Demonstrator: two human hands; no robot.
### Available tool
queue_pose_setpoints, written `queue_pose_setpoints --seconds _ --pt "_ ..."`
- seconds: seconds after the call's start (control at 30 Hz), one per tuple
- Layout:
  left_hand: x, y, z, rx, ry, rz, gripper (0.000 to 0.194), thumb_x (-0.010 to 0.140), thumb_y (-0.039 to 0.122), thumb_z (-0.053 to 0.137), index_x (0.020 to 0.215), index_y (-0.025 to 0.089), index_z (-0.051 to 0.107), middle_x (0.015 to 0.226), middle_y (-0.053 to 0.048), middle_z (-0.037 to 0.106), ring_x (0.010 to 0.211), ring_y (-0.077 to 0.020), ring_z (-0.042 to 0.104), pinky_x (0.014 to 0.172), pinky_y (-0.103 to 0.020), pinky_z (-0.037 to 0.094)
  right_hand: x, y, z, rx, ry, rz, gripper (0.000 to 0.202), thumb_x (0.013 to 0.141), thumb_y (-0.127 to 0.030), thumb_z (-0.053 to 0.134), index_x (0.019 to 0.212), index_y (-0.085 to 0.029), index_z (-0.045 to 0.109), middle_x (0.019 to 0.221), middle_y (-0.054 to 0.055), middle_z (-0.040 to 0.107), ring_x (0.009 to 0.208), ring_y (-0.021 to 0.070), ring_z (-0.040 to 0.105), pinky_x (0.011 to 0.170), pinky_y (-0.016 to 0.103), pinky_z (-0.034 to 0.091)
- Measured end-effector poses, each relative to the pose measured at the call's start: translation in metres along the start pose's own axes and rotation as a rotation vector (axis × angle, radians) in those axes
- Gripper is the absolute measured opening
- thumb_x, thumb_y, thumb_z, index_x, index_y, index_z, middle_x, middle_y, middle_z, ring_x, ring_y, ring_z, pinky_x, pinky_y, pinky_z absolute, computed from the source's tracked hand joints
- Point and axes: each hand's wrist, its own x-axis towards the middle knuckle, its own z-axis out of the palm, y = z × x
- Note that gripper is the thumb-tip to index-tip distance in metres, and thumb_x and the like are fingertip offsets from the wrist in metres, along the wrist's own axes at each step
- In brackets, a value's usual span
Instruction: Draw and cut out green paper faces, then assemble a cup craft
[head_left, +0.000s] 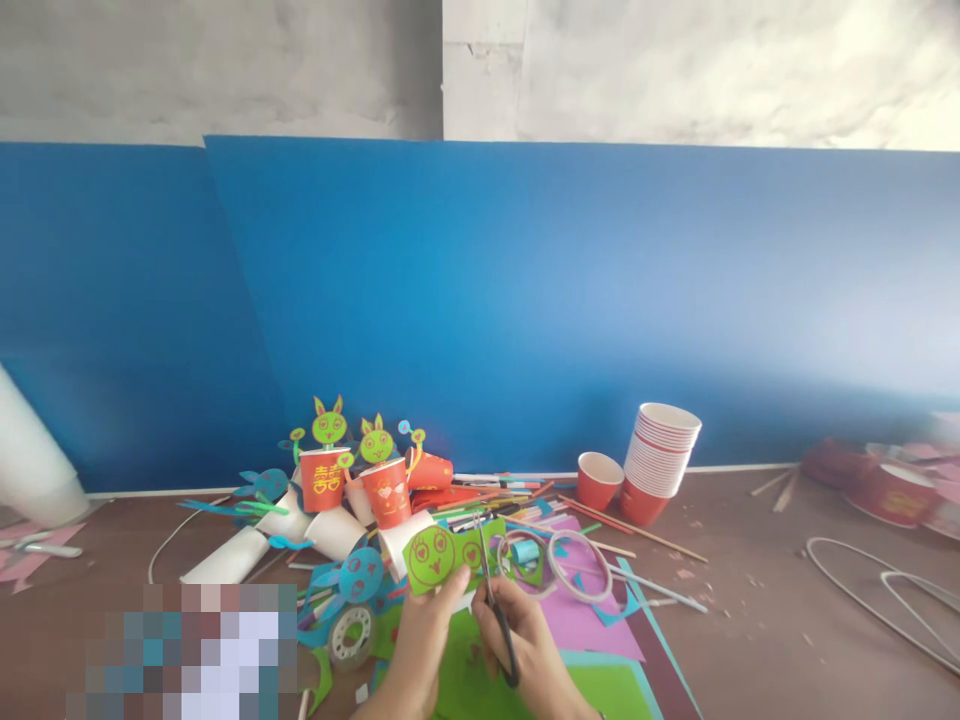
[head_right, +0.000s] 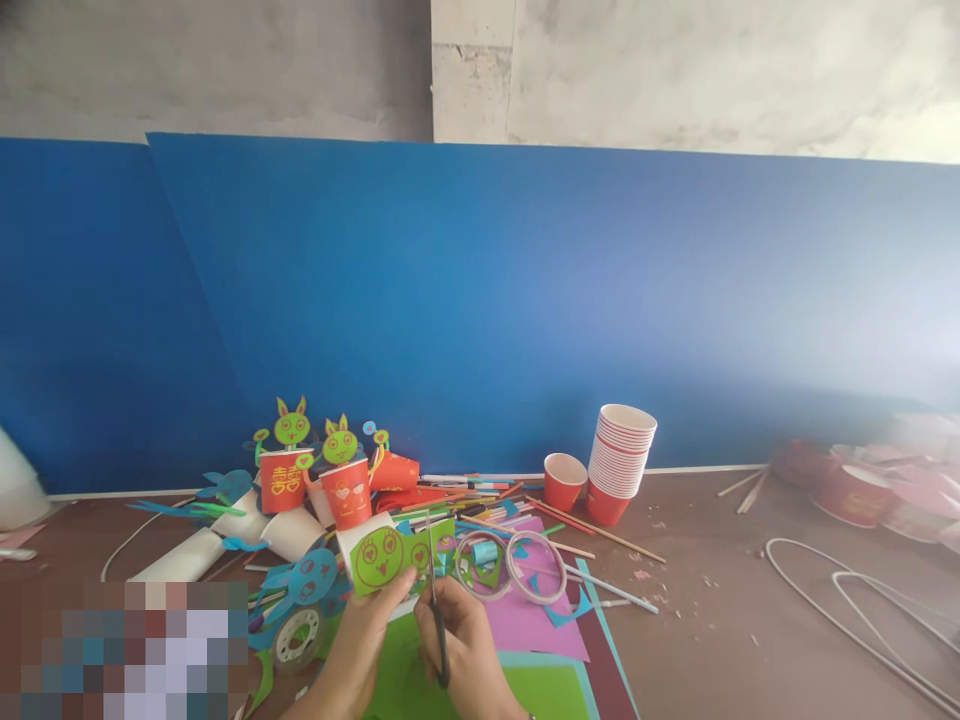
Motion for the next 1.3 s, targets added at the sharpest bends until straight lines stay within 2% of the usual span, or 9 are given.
queue_pose_setpoints --seconds 0.4,0.77,1.03,1.3 --pt "0.018 -0.024 -0.009 -0.002 -0.003 -0.052 0.053 0.046 0.046 0.082 0.087 0.013 0.071 0.078 -0.012 0.074 0.085 -0.0331 0.068 0.081 -0.043 0.052 0.002 0.005 -0.001 -0.003 -0.030 0.013 0.044 0.072 -0.061 0.060 0.072 -0.018 0.047 0.043 -0.011 0.037 0.033 0.0051 0.036 0.035 0.017 0.029" --pt "0.015 -0.021 -0.009 0.006 0.011 0.008 0.048 0.050 0.044 0.081 0.084 0.012 0.071 0.080 -0.012 0.074 0.093 -0.0337 0.066 0.087 -0.043 0.049 0.001 0.002 0.001 0.007 -0.008 0.030 0.047 0.068 -0.062 0.064 0.070 -0.019 0.047 0.044 -0.011 0.038 0.032 0.0051 0.036 0.034 0.018 0.031" --pt "0.026 -0.032 -0.016 0.059 -0.012 0.091 0.042 0.055 0.042 0.079 0.084 0.013 0.071 0.091 -0.014 0.074 0.098 -0.0326 0.063 0.095 -0.042 0.044 0.004 0.009 0.000 0.003 -0.009 0.033 0.050 0.065 -0.067 0.062 0.069 -0.019 0.047 0.042 -0.011 0.037 0.031 0.0050 0.036 0.034 0.018 0.030" --pt "0.020 -0.029 -0.011 0.035 0.044 0.064 0.044 0.053 0.045 0.079 0.082 0.013 0.072 0.080 -0.012 0.074 0.087 -0.0320 0.067 0.088 -0.043 0.048 0.002 0.002 0.001 0.006 -0.033 0.036 0.048 0.067 -0.064 0.063 0.070 -0.019 0.047 0.041 -0.011 0.037 0.032 0.0049 0.036 0.033 0.016 0.027"
